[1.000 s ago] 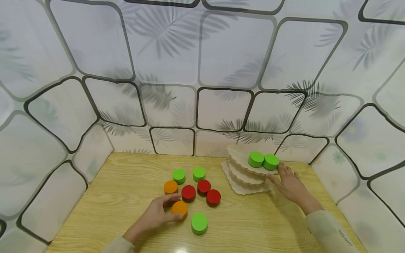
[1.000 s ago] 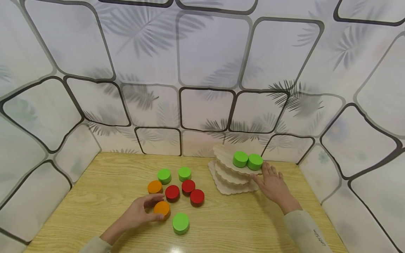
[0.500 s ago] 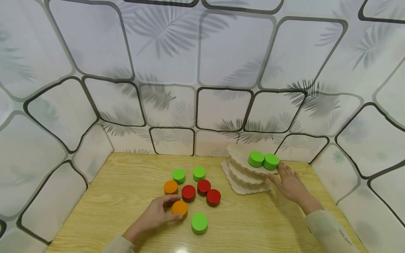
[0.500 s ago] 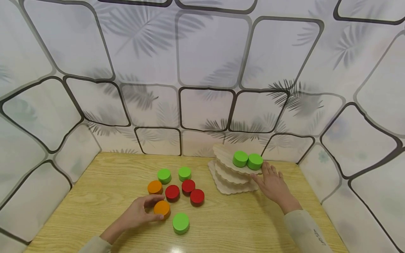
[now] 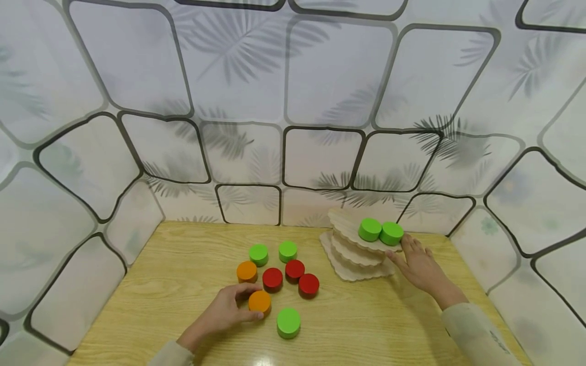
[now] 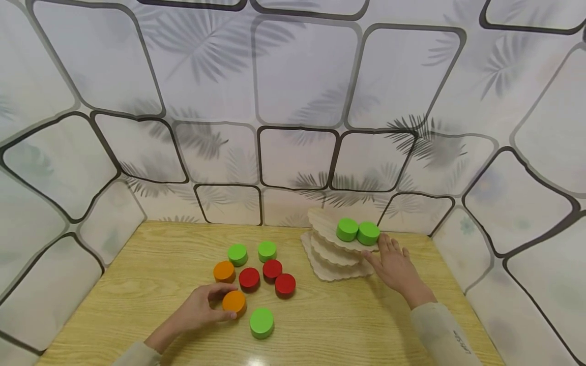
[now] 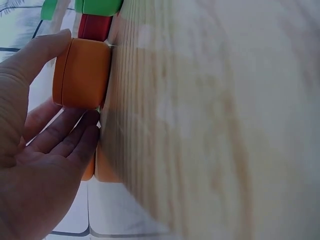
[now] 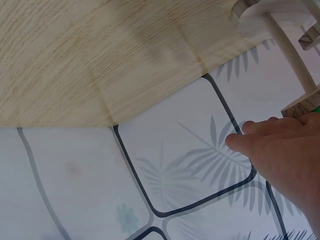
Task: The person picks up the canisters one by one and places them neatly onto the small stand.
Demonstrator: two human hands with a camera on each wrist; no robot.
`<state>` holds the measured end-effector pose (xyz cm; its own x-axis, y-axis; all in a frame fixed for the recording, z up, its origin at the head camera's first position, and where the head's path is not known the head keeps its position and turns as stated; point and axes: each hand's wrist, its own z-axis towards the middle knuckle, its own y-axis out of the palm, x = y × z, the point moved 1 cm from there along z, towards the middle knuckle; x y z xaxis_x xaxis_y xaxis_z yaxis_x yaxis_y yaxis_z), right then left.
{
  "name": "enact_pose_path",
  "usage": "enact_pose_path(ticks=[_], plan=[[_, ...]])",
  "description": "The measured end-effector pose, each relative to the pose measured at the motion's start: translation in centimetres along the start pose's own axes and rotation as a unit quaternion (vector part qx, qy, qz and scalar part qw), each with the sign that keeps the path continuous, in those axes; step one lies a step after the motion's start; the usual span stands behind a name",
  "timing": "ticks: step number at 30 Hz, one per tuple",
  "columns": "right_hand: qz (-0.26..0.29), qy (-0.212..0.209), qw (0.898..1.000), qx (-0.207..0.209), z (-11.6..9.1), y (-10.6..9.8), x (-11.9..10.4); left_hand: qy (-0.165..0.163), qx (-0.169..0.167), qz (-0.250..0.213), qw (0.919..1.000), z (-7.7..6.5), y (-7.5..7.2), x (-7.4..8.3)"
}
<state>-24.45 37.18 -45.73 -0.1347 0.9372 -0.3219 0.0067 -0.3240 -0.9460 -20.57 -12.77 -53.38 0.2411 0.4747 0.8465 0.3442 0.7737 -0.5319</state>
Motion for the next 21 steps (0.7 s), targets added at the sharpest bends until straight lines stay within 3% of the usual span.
enact_pose_path(ticks=[10, 21], plan=[[-0.006, -0.003, 1.0, 0.001, 0.1, 0.0, 0.0, 0.001, 0.013, -0.027, 0.9996, 0.1, 0.0, 0.4], [-0.005, -0.003, 1.0, 0.001, 0.1, 0.1, 0.2, 0.006, 0.048, -0.018, 0.9987, 1.9, -0.5, 2.7]])
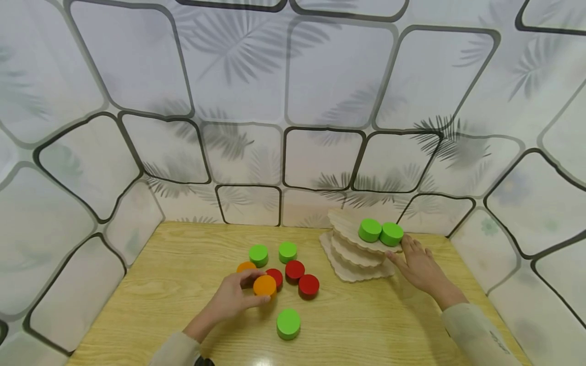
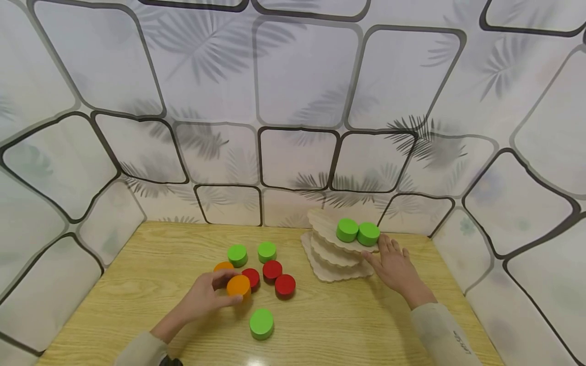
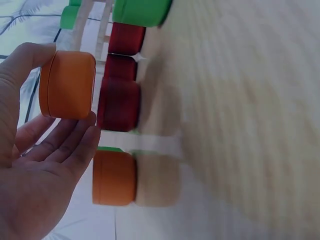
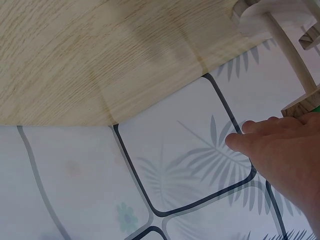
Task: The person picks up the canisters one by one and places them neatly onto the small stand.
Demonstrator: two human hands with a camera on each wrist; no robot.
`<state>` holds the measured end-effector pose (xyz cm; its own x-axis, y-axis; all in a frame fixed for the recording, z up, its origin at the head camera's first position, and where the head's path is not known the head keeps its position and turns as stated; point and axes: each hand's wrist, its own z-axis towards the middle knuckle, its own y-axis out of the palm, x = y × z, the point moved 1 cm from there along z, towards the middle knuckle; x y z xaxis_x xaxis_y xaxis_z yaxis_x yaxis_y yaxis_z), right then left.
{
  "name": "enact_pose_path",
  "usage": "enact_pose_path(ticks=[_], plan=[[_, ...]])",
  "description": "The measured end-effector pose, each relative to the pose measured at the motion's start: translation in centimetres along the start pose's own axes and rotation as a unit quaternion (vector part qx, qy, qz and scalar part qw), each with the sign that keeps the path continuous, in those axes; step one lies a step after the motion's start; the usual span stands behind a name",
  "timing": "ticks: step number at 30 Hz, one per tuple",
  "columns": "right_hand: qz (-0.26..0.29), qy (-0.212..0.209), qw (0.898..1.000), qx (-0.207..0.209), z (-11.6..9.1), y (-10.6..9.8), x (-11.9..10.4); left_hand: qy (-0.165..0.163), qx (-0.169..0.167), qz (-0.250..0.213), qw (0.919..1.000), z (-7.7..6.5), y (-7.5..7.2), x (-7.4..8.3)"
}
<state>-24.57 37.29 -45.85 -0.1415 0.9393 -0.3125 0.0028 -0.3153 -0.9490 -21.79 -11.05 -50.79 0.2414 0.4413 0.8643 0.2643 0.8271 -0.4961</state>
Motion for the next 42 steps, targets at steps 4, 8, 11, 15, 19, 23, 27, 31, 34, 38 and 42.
enact_pose_path(ticks=[4, 8, 11, 15, 19, 23, 27, 31, 34, 38, 42], plan=[[0.001, 0.0, 1.0, 0.001, 0.0, 0.0, 0.0, 0.007, 0.011, 0.001, 0.9999, 0.9, 0.1, 0.8], [0.0, -0.001, 1.0, 0.002, 0.0, 0.0, 0.0, 0.011, 0.013, -0.012, 0.9998, 1.7, 0.3, 1.4], [0.003, 0.0, 1.0, 0.001, -0.1, 0.0, 0.0, 0.011, 0.01, -0.03, 0.9994, 2.5, 0.7, 1.7], [0.006, 0.001, 1.0, 0.0, -0.1, 0.0, 0.0, 0.009, 0.011, -0.051, 0.9986, 3.7, 1.5, 2.2], [0.005, 0.0, 1.0, 0.001, -0.1, 0.1, 0.1, 0.013, 0.014, -0.065, 0.9977, 4.8, 2.3, 3.0], [0.006, 0.001, 1.0, 0.0, -0.1, 0.2, 0.1, 0.016, 0.013, -0.073, 0.9971, 5.9, 2.9, 4.1], [0.01, 0.001, 1.0, 0.0, -0.2, 0.0, 0.0, 0.023, 0.017, -0.084, 0.9961, 7.1, 3.4, 4.9], [0.012, 0.002, 1.0, -0.001, -0.2, 0.0, 0.0, 0.033, 0.016, -0.095, 0.9948, 8.1, 3.8, 5.5], [0.01, 0.002, 1.0, -0.001, -0.1, 0.0, 0.1, 0.03, 0.017, -0.09, 0.9953, 8.9, 4.2, 6.1], [0.007, 0.003, 1.0, 0.0, -0.1, 0.1, 0.1, 0.018, 0.019, -0.082, 0.9963, 10.1, 4.9, 6.9], [0.008, 0.004, 1.0, 0.001, -0.1, 0.1, 0.0, 0.02, 0.011, -0.093, 0.9954, 11.3, 5.5, 7.7]])
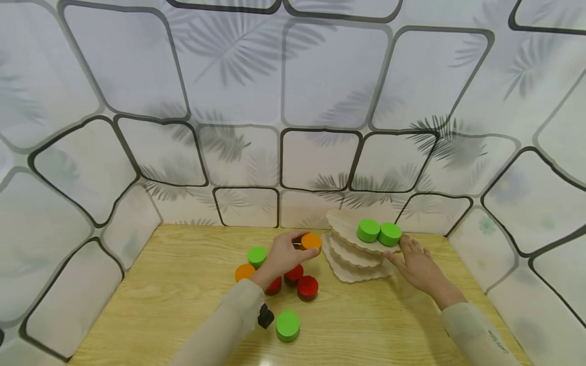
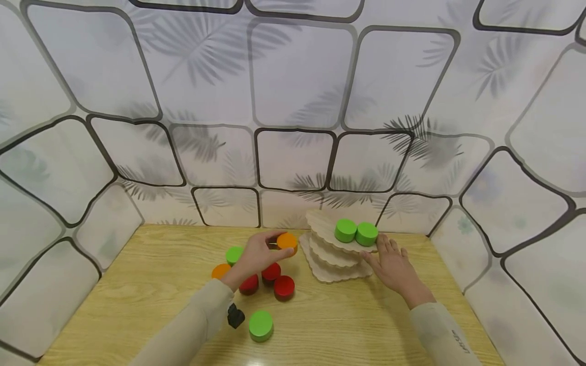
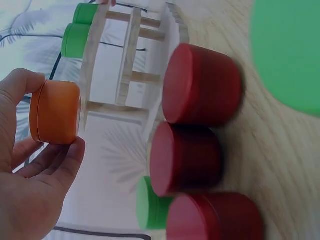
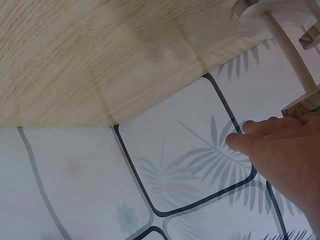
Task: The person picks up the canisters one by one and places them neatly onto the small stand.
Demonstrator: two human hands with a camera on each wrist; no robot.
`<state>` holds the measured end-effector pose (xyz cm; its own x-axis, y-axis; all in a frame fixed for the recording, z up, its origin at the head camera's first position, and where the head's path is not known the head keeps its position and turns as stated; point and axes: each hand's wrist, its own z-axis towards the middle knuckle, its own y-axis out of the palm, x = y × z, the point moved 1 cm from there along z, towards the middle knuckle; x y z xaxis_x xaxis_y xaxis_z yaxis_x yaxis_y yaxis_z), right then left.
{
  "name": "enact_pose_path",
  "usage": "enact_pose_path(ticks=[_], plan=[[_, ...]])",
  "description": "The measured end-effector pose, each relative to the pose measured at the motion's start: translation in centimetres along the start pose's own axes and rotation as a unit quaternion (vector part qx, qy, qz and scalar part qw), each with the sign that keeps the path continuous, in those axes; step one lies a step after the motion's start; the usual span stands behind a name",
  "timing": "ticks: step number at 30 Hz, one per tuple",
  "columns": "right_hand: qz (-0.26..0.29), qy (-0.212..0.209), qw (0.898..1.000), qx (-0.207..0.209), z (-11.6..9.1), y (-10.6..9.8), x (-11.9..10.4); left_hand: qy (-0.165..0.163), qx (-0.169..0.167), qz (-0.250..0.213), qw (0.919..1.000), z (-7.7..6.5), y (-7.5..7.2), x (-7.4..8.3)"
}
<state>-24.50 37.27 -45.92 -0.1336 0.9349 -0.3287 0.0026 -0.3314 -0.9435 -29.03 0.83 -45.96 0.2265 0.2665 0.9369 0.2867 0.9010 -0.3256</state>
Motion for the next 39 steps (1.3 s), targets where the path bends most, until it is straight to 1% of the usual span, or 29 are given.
enact_pose_path(ticks=[5, 10, 15, 22, 29, 36, 39], plan=[[0.004, 0.0, 1.0, 0.003, -0.1, 0.0, -0.1, 0.007, -0.007, -0.017, 0.9998, 1.0, 1.0, 0.7], [0.002, -0.002, 1.0, 0.006, -0.1, -0.2, -0.2, 0.013, -0.004, -0.021, 0.9997, 1.8, 1.9, 1.3], [-0.005, -0.002, 1.0, 0.01, -0.1, -0.3, -0.1, 0.029, 0.0, -0.022, 0.9993, 2.9, 2.7, 1.9], [-0.002, 0.0, 1.0, 0.007, 0.0, -0.1, -0.2, 0.04, 0.021, -0.005, 0.999, 4.3, 3.3, 2.7], [-0.007, -0.001, 1.0, 0.011, 0.2, 0.2, 0.0, 0.042, 0.017, -0.007, 0.999, 5.3, 3.9, 3.1], [-0.006, 0.0, 1.0, 0.01, 0.2, 0.2, 0.1, 0.043, 0.014, 0.011, 0.9989, 6.2, 4.6, 3.4], [-0.006, 0.002, 1.0, 0.007, 0.2, 0.2, 0.0, 0.041, 0.007, 0.015, 0.999, 6.4, 5.0, 3.6]])
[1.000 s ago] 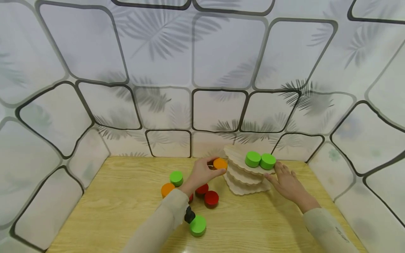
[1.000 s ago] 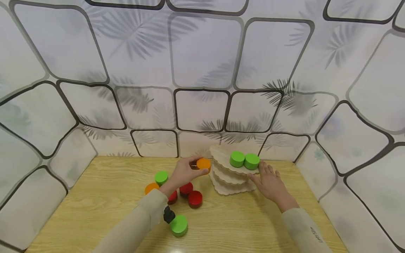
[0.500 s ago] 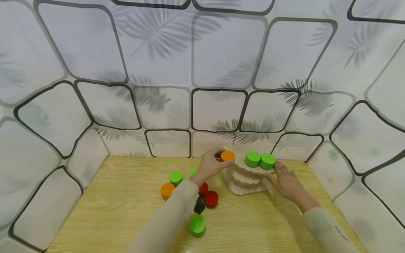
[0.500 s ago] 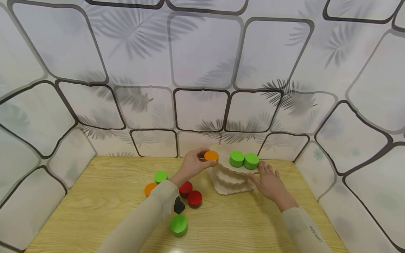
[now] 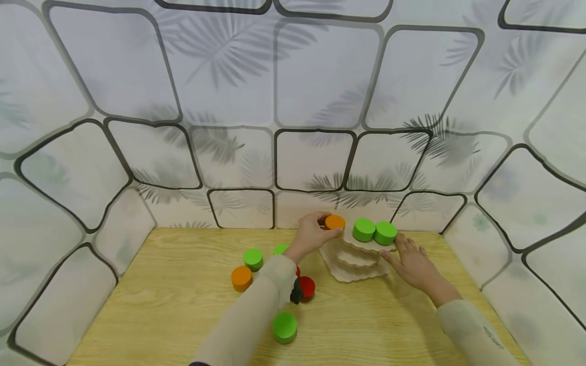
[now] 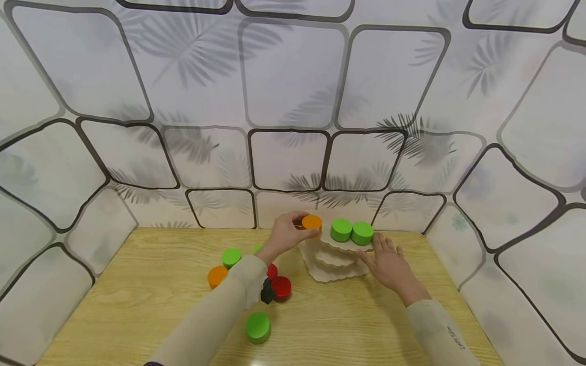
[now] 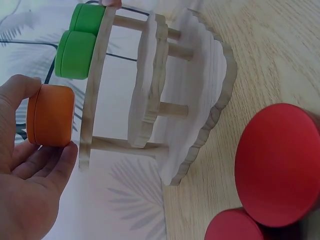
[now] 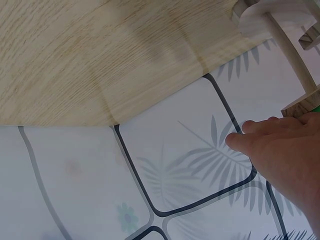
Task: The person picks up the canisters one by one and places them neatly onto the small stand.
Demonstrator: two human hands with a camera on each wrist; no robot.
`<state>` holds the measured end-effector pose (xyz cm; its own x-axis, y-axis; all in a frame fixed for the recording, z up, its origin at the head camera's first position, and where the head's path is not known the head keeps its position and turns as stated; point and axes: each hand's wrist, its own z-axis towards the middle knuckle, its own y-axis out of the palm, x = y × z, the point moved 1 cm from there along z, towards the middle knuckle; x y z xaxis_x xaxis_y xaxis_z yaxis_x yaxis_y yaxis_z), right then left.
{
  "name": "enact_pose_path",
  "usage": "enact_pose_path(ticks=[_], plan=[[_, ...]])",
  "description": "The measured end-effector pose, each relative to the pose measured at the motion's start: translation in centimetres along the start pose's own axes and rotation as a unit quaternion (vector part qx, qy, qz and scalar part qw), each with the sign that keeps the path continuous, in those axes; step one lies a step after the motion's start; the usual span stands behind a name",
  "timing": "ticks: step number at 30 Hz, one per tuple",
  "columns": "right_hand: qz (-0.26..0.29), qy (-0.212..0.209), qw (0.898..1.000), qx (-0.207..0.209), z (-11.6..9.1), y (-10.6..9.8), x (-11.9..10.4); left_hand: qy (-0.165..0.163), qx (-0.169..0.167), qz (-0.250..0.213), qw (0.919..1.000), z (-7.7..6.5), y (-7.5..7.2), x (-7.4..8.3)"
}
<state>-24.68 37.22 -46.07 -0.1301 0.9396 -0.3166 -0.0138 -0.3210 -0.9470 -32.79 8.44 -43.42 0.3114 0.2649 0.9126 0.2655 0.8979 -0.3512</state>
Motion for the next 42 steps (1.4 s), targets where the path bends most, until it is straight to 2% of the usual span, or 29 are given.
enact_pose_path(ticks=[8, 17, 23, 32, 42], plan=[[-0.001, 0.002, 1.0, -0.001, -0.1, -0.2, -0.2, -0.013, -0.017, 0.023, 0.9995, 0.8, 1.1, -0.1], [0.002, -0.001, 1.0, 0.002, -0.1, -0.4, -0.4, -0.006, 0.007, 0.085, 0.9964, 1.4, 1.5, 0.3], [0.008, 0.003, 1.0, -0.001, -0.1, -0.4, -0.4, 0.001, 0.006, 0.114, 0.9935, 1.9, 1.9, 0.2], [0.005, 0.002, 1.0, 0.001, -0.2, -0.4, -0.6, 0.0, -0.006, 0.13, 0.9915, 2.2, 1.9, 0.2], [0.007, 0.006, 1.0, -0.003, -0.1, -0.4, -0.6, 0.001, -0.007, 0.123, 0.9923, 2.1, 1.9, 0.5]])
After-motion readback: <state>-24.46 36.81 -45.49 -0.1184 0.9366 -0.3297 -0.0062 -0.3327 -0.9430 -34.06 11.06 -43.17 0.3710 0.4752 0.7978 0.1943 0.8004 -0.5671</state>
